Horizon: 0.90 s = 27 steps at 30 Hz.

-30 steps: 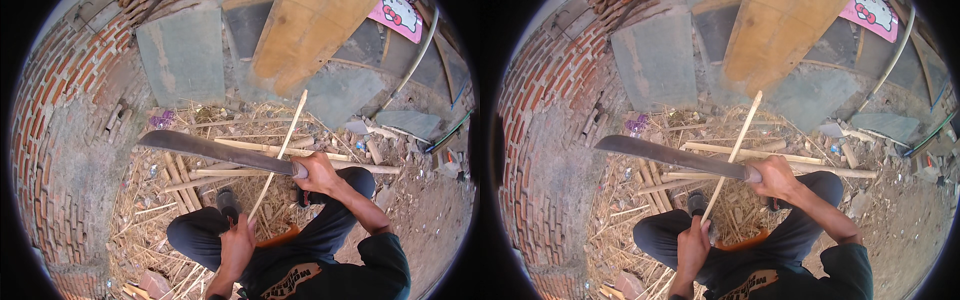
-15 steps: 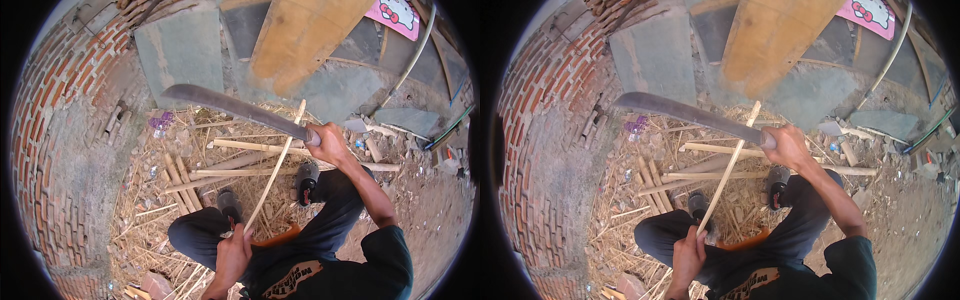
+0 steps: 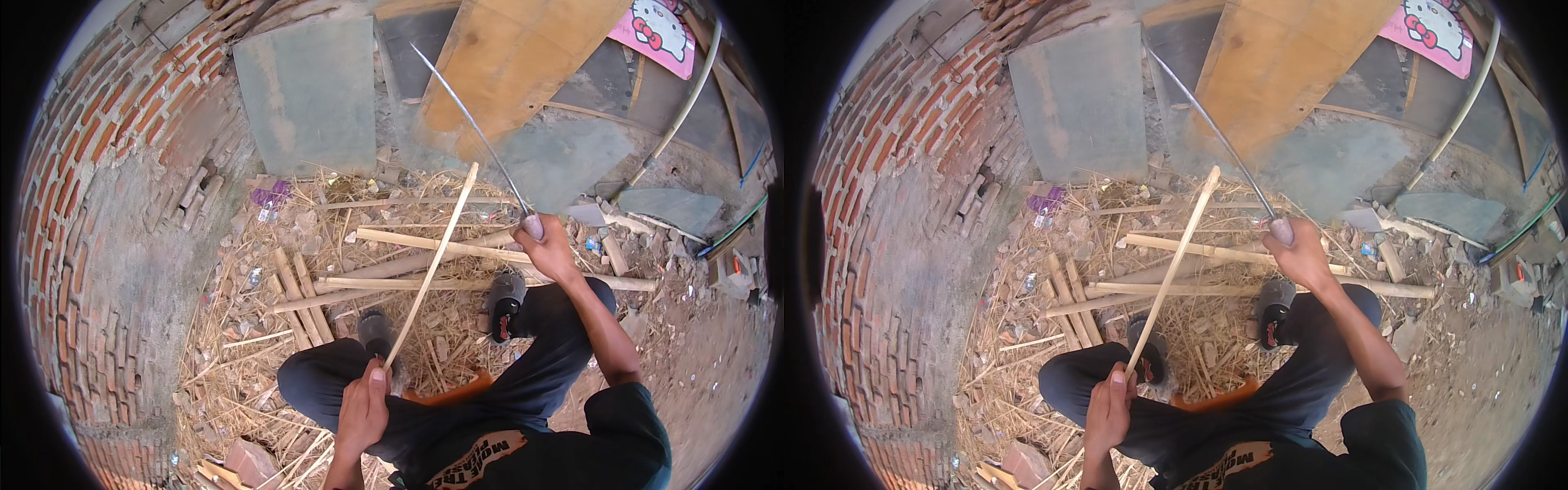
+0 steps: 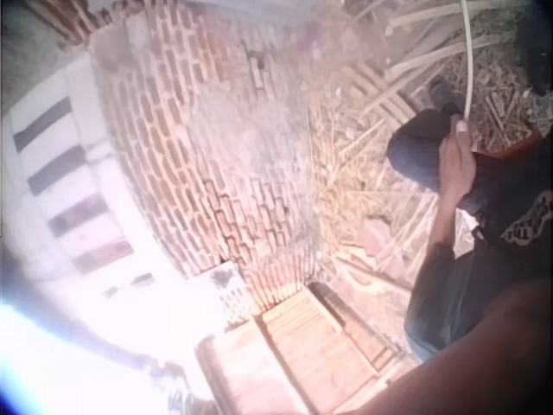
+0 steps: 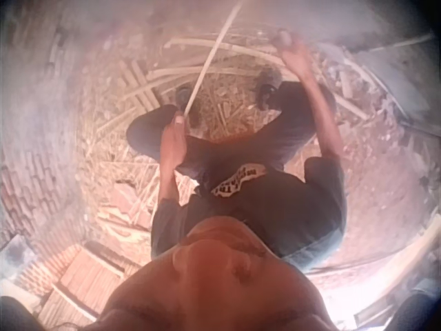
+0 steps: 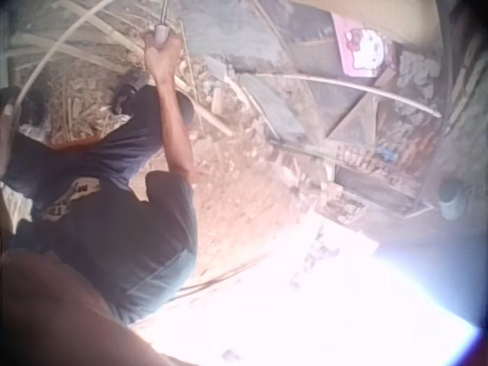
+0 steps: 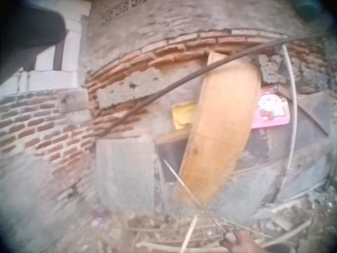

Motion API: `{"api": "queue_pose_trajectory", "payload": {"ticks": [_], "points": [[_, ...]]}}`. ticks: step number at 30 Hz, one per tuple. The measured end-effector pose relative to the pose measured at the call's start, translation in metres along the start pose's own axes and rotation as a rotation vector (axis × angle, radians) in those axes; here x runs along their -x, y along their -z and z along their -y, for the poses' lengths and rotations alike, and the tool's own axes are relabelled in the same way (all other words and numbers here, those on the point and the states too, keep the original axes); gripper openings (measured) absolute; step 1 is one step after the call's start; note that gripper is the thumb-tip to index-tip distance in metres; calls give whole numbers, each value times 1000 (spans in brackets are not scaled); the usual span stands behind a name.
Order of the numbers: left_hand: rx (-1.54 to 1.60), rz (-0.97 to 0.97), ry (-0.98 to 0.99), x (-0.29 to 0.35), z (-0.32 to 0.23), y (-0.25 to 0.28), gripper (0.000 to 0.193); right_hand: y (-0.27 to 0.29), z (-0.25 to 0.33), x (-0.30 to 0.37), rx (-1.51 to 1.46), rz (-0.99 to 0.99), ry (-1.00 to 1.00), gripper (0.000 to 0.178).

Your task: The person sits on the ground and uses a large knife to shave and shape a long wooden stick. They repeatedly scrape the blade along the wood to remove thin layers, rotating the stick to work on different sides.

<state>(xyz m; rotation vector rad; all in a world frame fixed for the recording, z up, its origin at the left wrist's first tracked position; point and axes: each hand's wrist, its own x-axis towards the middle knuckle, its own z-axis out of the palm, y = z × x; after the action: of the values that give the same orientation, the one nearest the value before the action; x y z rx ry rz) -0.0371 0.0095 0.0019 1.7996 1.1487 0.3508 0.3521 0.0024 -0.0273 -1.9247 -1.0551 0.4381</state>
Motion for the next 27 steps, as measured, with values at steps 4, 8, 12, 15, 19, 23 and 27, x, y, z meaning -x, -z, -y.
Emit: {"api": "queue_pose_trajectory", "payload": {"ticks": [4, 8, 12, 15, 19, 23, 27], "points": [[-33, -125, -51, -15, 1, -11, 32, -16, 3, 23, -106, 26, 125, 17], [-35, -141, -113, -28, -13, -22, 26, -37, 34, 58, -57, 180, 276, 21], [-3, -145, -156, -35, -28, -32, 24, -55, 34, 75, 125, 252, 442, 33], [15, -153, -218, -39, -31, -34, 23, -65, 37, 84, 142, 251, 510, 37], [70, -191, -234, -43, -40, -37, 21, -70, 44, 93, 101, 288, 522, 39], [73, -220, -292, -46, -40, -40, 21, -75, 45, 96, 104, 295, 503, 40], [-9, -299, -285, -48, -43, -50, 21, -71, 49, 84, 116, 280, 527, 40]]}}
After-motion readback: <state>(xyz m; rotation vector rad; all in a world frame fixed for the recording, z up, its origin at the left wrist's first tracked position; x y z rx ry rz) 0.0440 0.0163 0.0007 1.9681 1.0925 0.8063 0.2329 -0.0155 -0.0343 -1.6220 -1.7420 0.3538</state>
